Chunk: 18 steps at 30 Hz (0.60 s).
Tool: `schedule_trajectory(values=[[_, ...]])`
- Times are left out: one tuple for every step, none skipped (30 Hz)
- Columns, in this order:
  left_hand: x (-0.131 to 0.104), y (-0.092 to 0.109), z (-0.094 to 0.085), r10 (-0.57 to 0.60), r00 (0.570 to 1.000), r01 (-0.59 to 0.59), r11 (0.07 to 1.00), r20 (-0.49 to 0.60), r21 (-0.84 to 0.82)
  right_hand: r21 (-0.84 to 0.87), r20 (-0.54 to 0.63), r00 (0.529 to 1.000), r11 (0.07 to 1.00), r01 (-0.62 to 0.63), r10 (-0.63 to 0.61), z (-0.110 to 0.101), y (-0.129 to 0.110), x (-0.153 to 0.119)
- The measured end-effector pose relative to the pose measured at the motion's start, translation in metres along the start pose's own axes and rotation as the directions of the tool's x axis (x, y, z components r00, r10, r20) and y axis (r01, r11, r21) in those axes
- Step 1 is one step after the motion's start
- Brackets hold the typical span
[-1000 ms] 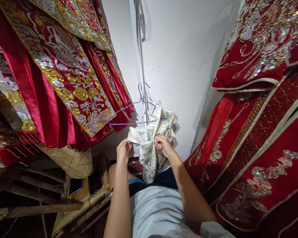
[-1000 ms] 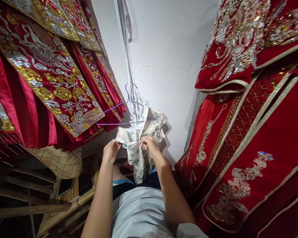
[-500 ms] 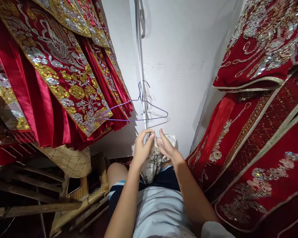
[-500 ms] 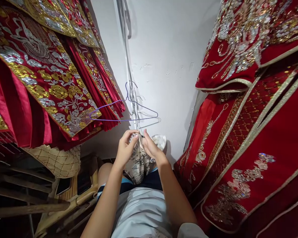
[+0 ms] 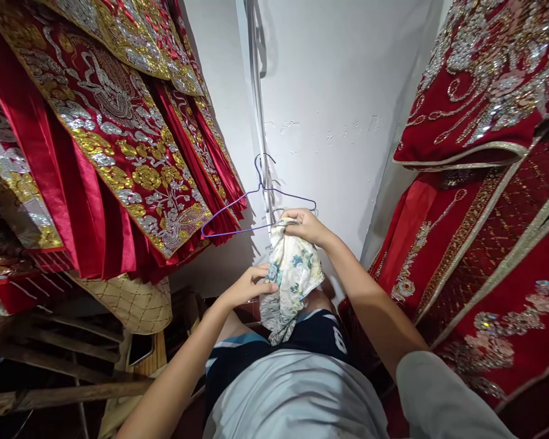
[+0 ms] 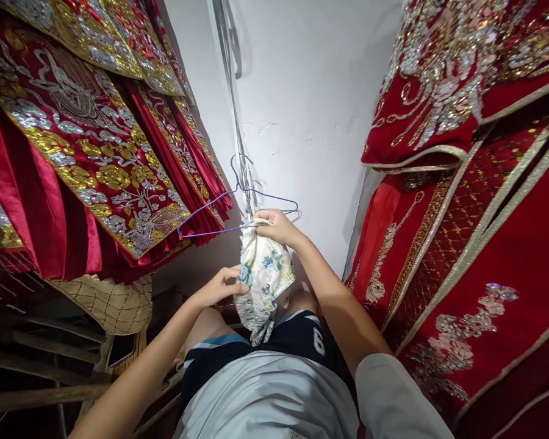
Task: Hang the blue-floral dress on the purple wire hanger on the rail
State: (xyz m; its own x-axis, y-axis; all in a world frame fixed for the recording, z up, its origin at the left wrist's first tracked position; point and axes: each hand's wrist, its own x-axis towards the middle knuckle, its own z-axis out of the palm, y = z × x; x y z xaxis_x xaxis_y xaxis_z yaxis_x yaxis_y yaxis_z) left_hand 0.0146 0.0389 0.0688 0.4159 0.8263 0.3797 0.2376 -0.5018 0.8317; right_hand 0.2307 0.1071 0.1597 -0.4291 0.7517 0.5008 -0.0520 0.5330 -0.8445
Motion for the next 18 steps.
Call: schedule_trajectory(values=[[0.000,0.000,-0.003,-0.015,1.000,0.013,0.996,-0.016,-0.091,0.007,-0.075,0.997,1.000,0.024,-0.023,0.000,0.007,0.006],[0.001,0.000,-0.007,-0.029,0.999,0.021,0.981,-0.035,-0.191,0.021,-0.148,0.988,0.999,0.038,-0.035,0.000,0.016,0.012],[0.002,0.001,-0.011,-0.035,0.997,0.016,0.965,-0.068,-0.263,0.036,-0.208,0.978,0.999,0.041,-0.033,0.000,0.025,0.017],[0.002,0.003,-0.016,-0.026,0.988,-0.019,0.959,-0.153,-0.284,0.037,-0.244,0.970,0.999,0.030,-0.020,0.000,0.036,0.021],[0.003,0.006,-0.022,-0.006,0.977,-0.051,0.964,-0.211,-0.263,0.022,-0.256,0.967,1.000,0.007,-0.001,0.001,0.046,0.026],[0.003,0.009,-0.028,0.018,0.974,-0.067,0.975,-0.226,-0.211,-0.002,-0.247,0.969,1.000,-0.024,0.022,0.002,0.056,0.030],[0.004,0.013,-0.034,0.033,0.980,-0.061,0.988,-0.196,-0.143,-0.033,-0.226,0.973,0.998,-0.053,0.045,0.003,0.065,0.033],[0.003,0.017,-0.040,0.032,0.992,-0.041,0.997,-0.126,-0.070,-0.066,-0.207,0.976,0.995,-0.076,0.060,0.004,0.073,0.037],[0.003,0.020,-0.044,0.014,0.999,-0.014,1.000,-0.031,0.003,-0.099,-0.195,0.979,0.991,-0.087,0.066,0.005,0.080,0.040],[0.002,0.021,-0.048,-0.021,0.997,0.015,0.997,0.072,0.078,-0.128,-0.187,0.980,0.988,-0.088,0.064,0.005,0.085,0.043],[0.000,0.021,-0.051,-0.069,0.984,0.042,0.987,0.166,0.158,-0.153,-0.178,0.982,0.984,-0.086,0.058,0.005,0.089,0.046],[-0.002,0.019,-0.054,-0.124,0.963,0.065,0.969,0.240,0.240,-0.184,-0.168,0.984,0.979,-0.085,0.054,0.003,0.092,0.048],[-0.005,0.015,-0.056,-0.187,0.936,0.086,0.942,0.297,0.324,-0.217,-0.161,0.986,0.972,-0.088,0.053,0.001,0.094,0.050],[-0.008,0.011,-0.059,-0.257,0.908,0.107,0.906,0.331,0.409,-0.250,-0.160,0.985,0.964,-0.095,0.055,-0.001,0.096,0.051],[-0.011,0.005,-0.063,-0.329,0.878,0.127,0.861,0.349,0.492,-0.280,-0.166,0.984,0.954,-0.105,0.060,-0.005,0.097,0.050],[-0.015,0.001,-0.067,-0.394,0.850,0.141,0.810,0.350,0.569,-0.305,-0.174,0.983,0.945,-0.118,0.066,-0.009,0.098,0.049],[-0.018,-0.003,-0.072,-0.448,0.829,0.149,0.754,0.334,0.640,-0.325,-0.185,0.980,0.937,-0.129,0.071,-0.012,0.099,0.046],[-0.020,-0.006,-0.079,-0.487,0.821,0.150,0.688,0.298,0.710,-0.339,-0.196,0.978,0.930,-0.138,0.074,-0.016,0.100,0.043]])
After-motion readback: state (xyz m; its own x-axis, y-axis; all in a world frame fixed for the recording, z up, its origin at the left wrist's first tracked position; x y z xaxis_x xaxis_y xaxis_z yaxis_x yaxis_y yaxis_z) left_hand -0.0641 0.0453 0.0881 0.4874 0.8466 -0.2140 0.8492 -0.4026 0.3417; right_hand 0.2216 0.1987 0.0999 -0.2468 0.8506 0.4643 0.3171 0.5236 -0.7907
